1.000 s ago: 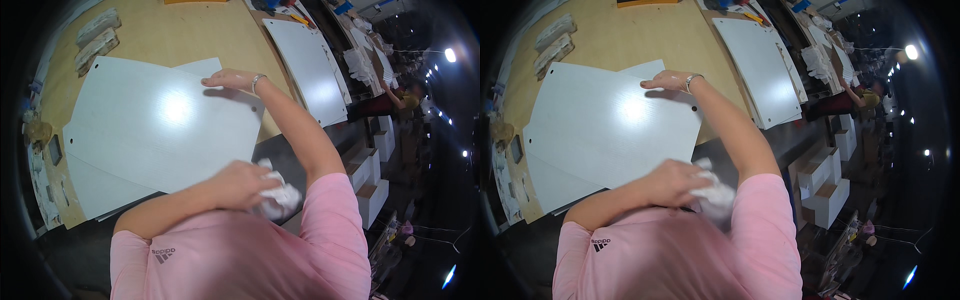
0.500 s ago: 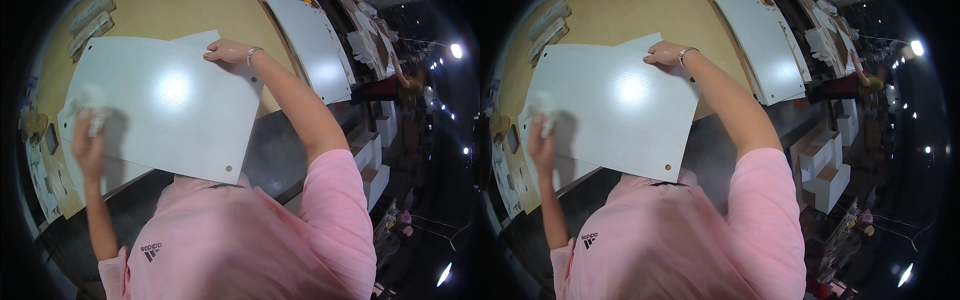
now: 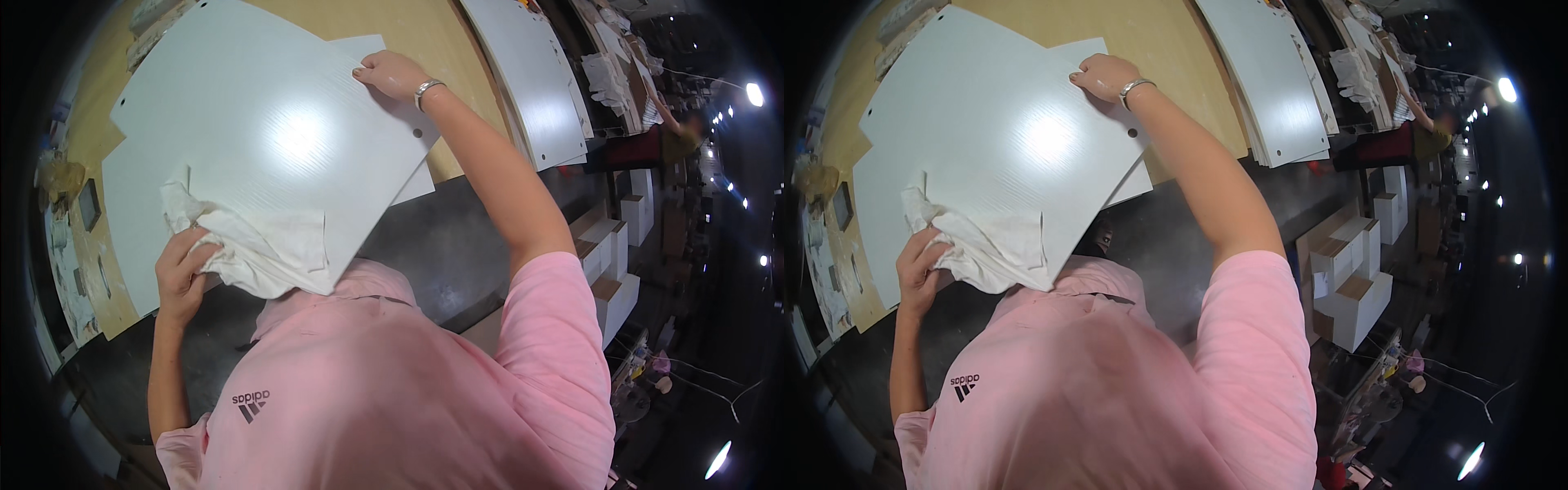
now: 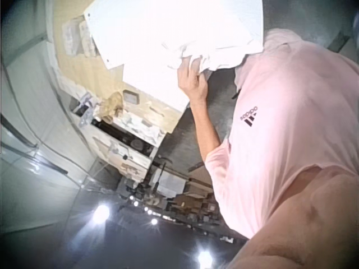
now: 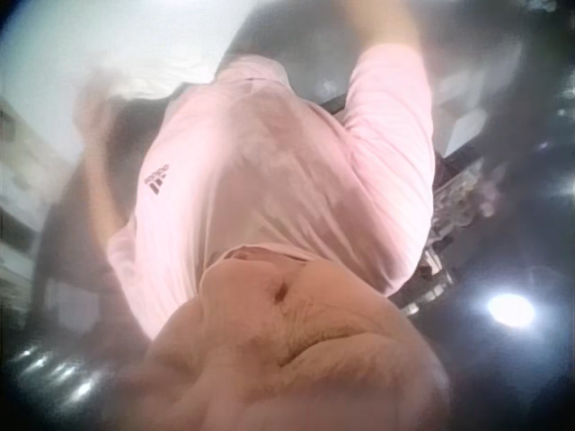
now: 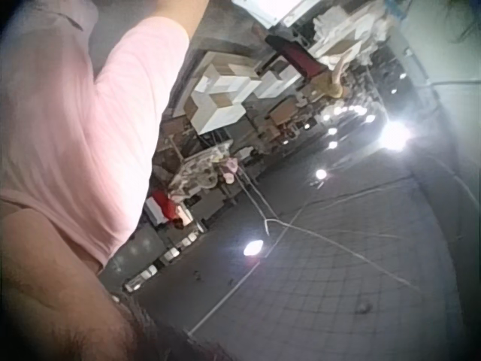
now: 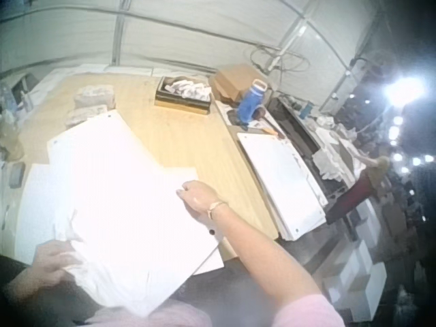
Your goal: The person wipes down white wooden panels with a cloth, flipping them over and moving them between a table and a stack.
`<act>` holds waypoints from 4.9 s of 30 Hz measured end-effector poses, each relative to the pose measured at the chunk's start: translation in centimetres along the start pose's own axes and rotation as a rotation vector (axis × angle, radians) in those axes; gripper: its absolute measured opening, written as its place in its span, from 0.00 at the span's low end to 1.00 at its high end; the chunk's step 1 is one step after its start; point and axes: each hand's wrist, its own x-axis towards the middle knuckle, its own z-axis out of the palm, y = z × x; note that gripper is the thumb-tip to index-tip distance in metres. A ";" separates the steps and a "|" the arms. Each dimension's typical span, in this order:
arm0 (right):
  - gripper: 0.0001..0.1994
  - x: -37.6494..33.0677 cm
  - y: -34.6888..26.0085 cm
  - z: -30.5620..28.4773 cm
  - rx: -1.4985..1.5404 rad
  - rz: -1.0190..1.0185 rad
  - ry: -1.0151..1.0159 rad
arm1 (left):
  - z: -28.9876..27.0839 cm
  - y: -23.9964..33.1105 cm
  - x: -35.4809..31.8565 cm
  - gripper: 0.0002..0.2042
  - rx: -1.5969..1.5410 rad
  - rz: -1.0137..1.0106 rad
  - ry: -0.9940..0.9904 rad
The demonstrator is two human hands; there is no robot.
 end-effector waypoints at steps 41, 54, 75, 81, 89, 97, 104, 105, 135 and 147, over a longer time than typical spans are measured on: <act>0.22 -2.5 -2.8 2.9 -0.295 -0.014 0.344 | 2.4 7.1 8.2 0.33 0.146 -0.200 -0.001; 0.22 -2.5 -2.9 2.9 -0.288 -0.018 0.359 | 2.5 6.6 8.0 0.34 0.091 -0.216 -0.029; 0.22 -2.2 -2.5 3.1 -0.304 -0.008 0.380 | 5.0 9.4 9.1 0.34 0.291 -0.130 0.053; 0.21 -2.5 -3.2 3.0 -0.291 -0.016 0.373 | 5.2 7.9 7.3 0.17 0.192 -0.026 0.108; 0.20 -2.8 -3.6 3.0 -0.228 0.062 0.329 | 2.9 8.8 -0.7 0.12 -0.825 -0.766 0.083; 0.22 -4.1 -2.8 2.5 0.023 0.166 0.369 | 3.9 8.0 0.0 0.15 -1.453 -0.837 0.125; 0.22 -8.4 1.7 -1.2 0.130 0.231 0.419 | 4.4 10.9 4.4 0.15 -1.380 -0.840 -0.058; 0.22 -9.1 3.8 -1.6 0.166 0.247 0.438 | 4.9 11.5 5.7 0.14 -1.357 -0.825 -0.096; 0.23 -13.5 49.1 -13.1 -0.027 0.658 0.852 | 36.8 22.3 46.7 0.14 -1.047 -0.639 -0.553; 0.26 -15.1 49.7 -12.9 0.089 0.742 0.854 | 39.4 22.5 49.2 0.14 -0.905 -0.581 -0.549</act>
